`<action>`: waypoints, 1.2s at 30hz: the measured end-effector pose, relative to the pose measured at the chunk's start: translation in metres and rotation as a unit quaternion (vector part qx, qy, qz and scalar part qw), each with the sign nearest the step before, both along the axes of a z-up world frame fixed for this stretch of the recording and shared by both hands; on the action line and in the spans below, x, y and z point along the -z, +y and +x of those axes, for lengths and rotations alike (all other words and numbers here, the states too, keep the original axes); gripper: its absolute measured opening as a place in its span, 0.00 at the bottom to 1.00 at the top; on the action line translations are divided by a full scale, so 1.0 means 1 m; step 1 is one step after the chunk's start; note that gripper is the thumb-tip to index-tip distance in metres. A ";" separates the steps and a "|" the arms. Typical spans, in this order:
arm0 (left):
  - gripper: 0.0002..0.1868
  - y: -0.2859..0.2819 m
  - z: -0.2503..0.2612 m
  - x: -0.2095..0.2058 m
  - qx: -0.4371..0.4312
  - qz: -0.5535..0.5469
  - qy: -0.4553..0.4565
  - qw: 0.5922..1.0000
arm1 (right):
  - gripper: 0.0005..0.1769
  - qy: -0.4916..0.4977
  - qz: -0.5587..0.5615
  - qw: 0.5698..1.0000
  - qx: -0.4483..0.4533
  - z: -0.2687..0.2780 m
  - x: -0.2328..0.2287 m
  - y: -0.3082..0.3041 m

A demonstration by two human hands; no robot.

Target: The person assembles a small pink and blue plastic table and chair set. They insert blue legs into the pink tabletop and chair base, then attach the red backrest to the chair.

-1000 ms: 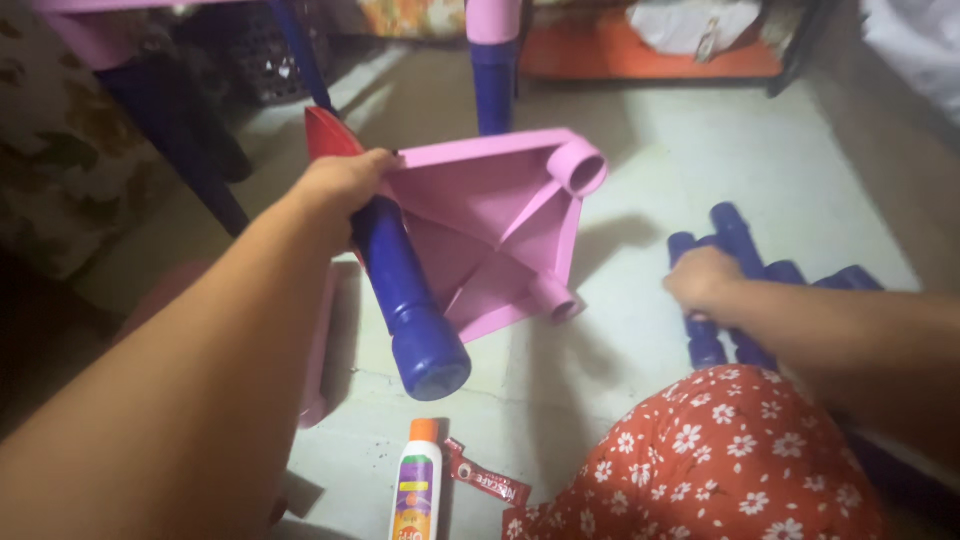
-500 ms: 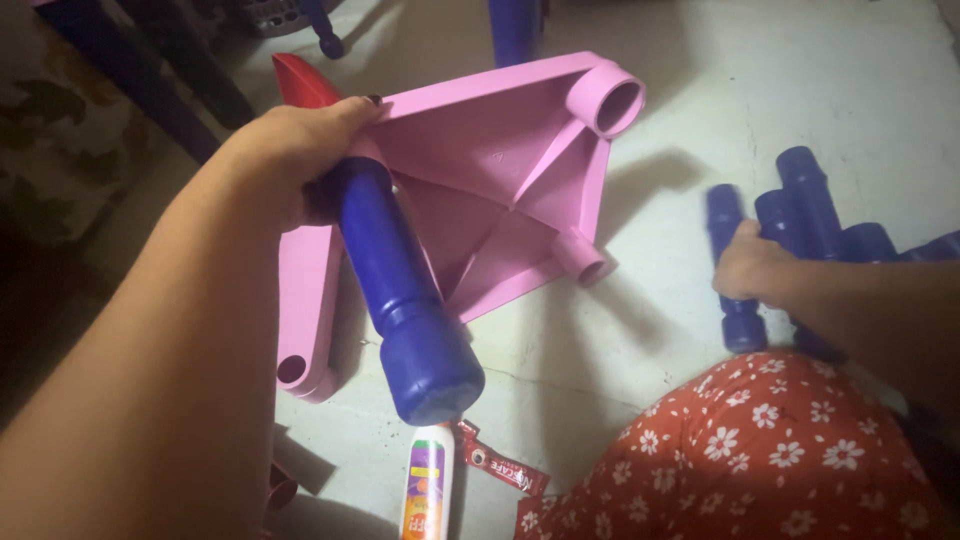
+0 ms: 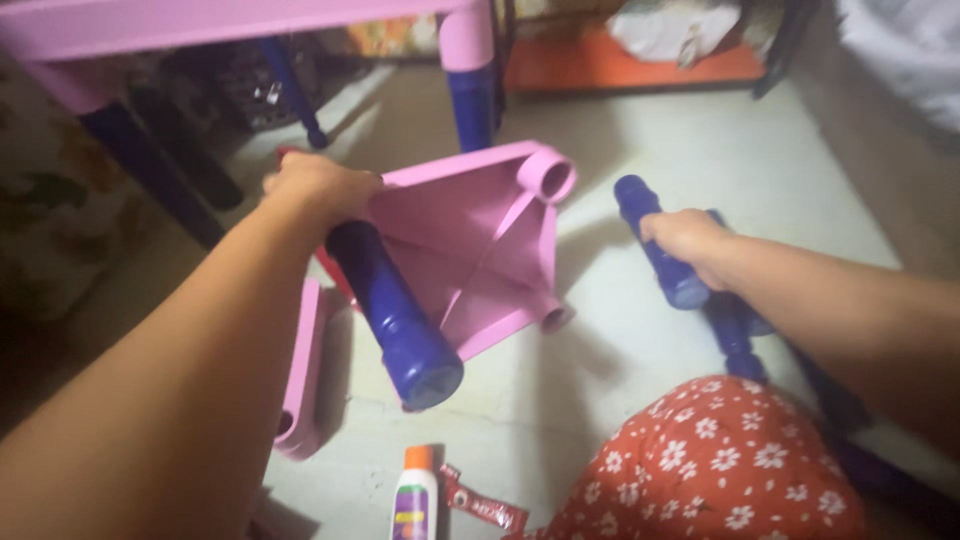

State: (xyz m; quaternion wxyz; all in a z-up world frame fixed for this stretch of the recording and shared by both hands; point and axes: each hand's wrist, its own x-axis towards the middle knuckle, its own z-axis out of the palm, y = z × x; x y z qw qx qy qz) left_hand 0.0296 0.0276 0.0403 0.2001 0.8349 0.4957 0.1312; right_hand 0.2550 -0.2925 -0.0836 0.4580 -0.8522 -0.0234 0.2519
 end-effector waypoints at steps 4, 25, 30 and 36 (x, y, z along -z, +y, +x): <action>0.55 -0.018 0.046 -0.014 0.087 0.153 0.051 0.983 | 0.19 -0.003 0.037 0.997 -0.063 -0.048 -0.064 -0.023; 0.24 -0.060 0.126 0.016 0.309 0.142 0.229 0.912 | 0.26 -0.106 -0.110 0.961 -0.232 -0.121 -0.139 -0.017; 0.23 -0.062 0.121 0.024 0.286 0.147 0.214 0.923 | 0.25 -0.135 -0.125 0.951 -0.250 -0.122 -0.136 -0.018; 0.22 -0.053 0.124 0.030 0.300 0.129 0.179 0.928 | 0.25 -0.211 -0.213 0.916 -0.267 -0.121 -0.134 -0.009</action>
